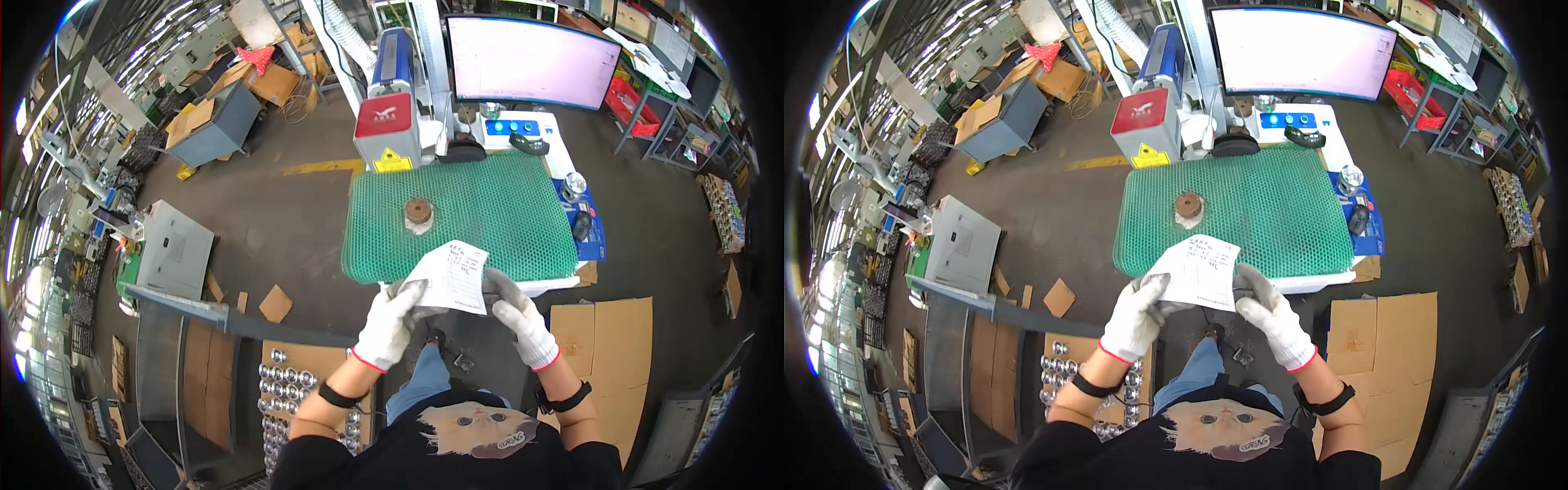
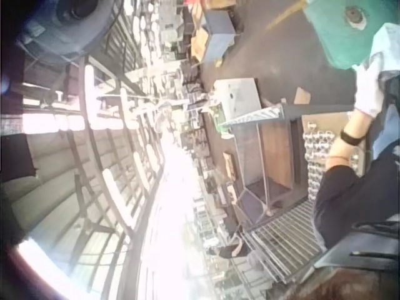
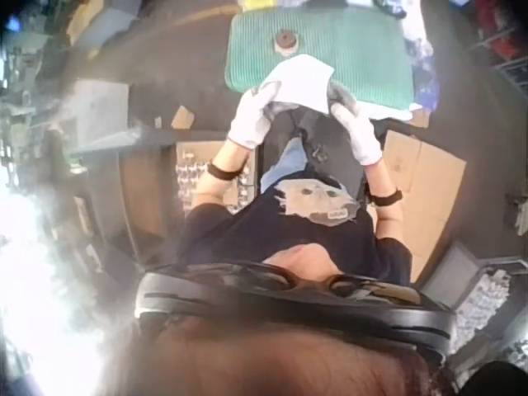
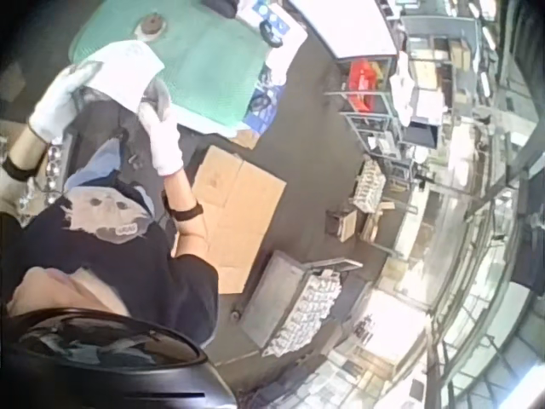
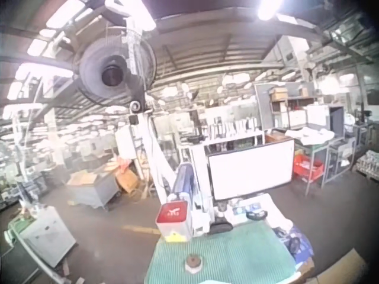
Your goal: The recorder takes pistons from a crate, places them one by one under a laser marking machine for engraving, and then moves them to another area.
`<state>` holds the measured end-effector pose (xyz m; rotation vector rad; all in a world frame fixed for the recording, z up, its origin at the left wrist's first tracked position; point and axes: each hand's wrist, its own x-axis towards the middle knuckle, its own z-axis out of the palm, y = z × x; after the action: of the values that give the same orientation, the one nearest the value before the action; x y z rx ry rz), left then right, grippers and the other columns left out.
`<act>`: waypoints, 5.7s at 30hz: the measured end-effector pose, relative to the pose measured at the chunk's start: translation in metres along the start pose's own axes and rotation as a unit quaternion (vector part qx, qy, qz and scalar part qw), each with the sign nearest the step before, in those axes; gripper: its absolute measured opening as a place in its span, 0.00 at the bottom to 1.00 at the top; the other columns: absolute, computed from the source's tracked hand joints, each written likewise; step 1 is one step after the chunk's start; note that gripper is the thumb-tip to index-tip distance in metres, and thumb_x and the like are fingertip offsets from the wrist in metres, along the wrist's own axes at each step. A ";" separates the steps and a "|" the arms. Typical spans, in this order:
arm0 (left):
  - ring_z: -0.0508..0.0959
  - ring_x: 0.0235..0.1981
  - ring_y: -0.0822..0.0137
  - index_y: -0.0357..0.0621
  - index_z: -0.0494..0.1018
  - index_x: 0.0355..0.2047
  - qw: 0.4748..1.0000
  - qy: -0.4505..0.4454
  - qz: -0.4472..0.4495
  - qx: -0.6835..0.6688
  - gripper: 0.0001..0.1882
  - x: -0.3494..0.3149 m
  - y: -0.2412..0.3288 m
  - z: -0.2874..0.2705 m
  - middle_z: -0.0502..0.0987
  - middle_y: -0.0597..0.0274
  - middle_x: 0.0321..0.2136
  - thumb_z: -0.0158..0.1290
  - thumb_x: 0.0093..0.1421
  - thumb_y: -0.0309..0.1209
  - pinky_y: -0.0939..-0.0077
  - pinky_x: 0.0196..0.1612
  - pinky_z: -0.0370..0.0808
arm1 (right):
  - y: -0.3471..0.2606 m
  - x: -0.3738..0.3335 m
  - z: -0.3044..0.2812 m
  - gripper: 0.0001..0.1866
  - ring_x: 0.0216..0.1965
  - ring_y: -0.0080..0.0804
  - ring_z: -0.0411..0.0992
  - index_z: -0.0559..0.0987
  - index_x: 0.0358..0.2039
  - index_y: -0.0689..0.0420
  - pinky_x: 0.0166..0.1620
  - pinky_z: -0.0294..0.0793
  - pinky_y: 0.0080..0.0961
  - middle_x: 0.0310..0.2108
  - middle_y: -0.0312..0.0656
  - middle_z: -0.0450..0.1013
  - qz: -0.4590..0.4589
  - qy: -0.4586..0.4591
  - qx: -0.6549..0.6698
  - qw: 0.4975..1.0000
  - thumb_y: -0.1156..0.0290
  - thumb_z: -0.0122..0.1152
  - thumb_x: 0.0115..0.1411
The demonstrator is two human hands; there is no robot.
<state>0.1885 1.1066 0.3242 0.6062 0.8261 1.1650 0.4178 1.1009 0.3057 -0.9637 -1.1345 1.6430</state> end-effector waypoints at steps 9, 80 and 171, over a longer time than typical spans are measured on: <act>0.76 0.40 0.73 0.27 0.71 0.50 0.985 0.057 0.000 0.163 0.20 0.062 0.024 -0.025 0.79 0.57 0.41 0.53 0.64 0.33 0.78 0.47 0.70 | -0.009 0.100 0.019 0.24 0.38 0.29 0.76 0.70 0.53 0.67 0.40 0.77 0.23 0.42 0.44 0.76 0.079 0.145 0.124 0.978 0.68 0.60 0.59; 0.76 0.36 0.76 0.28 0.74 0.47 0.985 -0.040 -0.087 0.142 0.17 0.288 -0.017 0.075 0.79 0.61 0.38 0.56 0.61 0.29 0.80 0.43 0.73 | -0.080 0.192 -0.215 0.19 0.30 0.21 0.72 0.75 0.48 0.68 0.34 0.73 0.19 0.32 0.40 0.76 0.046 0.226 -0.034 0.973 0.67 0.55 0.61; 0.78 0.44 0.58 0.51 0.80 0.39 0.517 0.477 -0.302 0.643 0.20 -0.470 -0.264 -0.184 0.81 0.58 0.37 0.54 0.54 0.50 0.59 0.52 0.68 | 0.244 -0.040 0.186 0.16 0.41 0.40 0.74 0.77 0.42 0.54 0.51 0.67 0.37 0.36 0.43 0.76 -0.295 -0.592 -0.466 0.588 0.61 0.57 0.55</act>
<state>0.1024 0.5787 0.1269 0.6725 2.7050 -0.1498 0.2006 0.9698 0.1290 0.2854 -2.9967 0.8605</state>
